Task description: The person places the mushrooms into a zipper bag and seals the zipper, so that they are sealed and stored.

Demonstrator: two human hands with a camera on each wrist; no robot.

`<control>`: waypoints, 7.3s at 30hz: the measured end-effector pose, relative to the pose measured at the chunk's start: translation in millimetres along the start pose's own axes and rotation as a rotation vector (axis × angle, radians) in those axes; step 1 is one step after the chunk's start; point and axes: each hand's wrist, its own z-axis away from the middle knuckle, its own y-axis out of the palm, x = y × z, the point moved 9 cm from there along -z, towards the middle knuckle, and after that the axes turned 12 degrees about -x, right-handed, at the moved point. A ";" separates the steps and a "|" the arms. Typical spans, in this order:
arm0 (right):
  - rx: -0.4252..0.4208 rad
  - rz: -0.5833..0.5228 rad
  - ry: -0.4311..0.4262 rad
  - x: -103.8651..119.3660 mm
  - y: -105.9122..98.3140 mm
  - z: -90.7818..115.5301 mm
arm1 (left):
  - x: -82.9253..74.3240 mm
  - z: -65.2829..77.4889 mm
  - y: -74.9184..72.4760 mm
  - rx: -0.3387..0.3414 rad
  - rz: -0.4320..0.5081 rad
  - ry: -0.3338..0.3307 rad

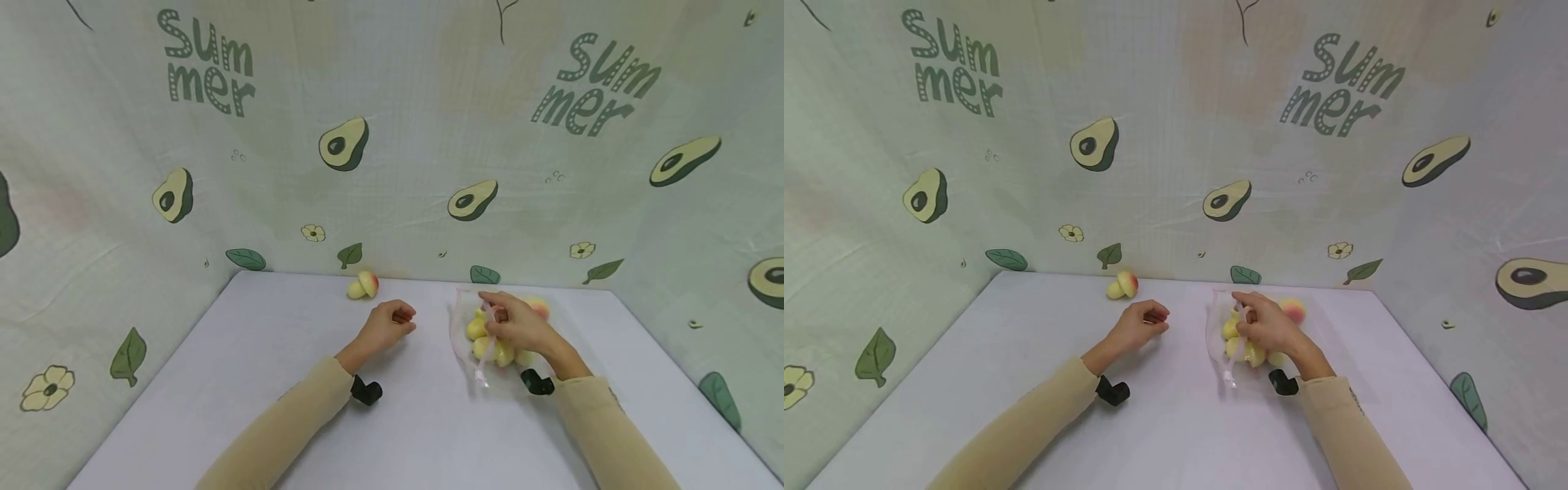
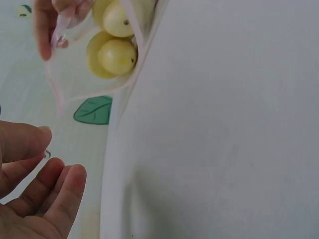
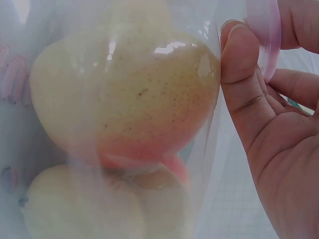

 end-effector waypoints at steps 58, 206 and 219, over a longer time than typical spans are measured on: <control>-0.003 0.019 -0.003 1.2 0.9 -2.6 | 82.3 -78.4 -87.5 -0.057 -0.282 0.035; 0.007 -0.011 -0.039 2.3 0.5 0.7 | -36.7 20.1 86.6 0.298 -0.202 0.227; 0.036 -0.047 -0.004 -0.3 1.9 0.8 | -38.8 16.7 95.5 0.307 -0.204 0.202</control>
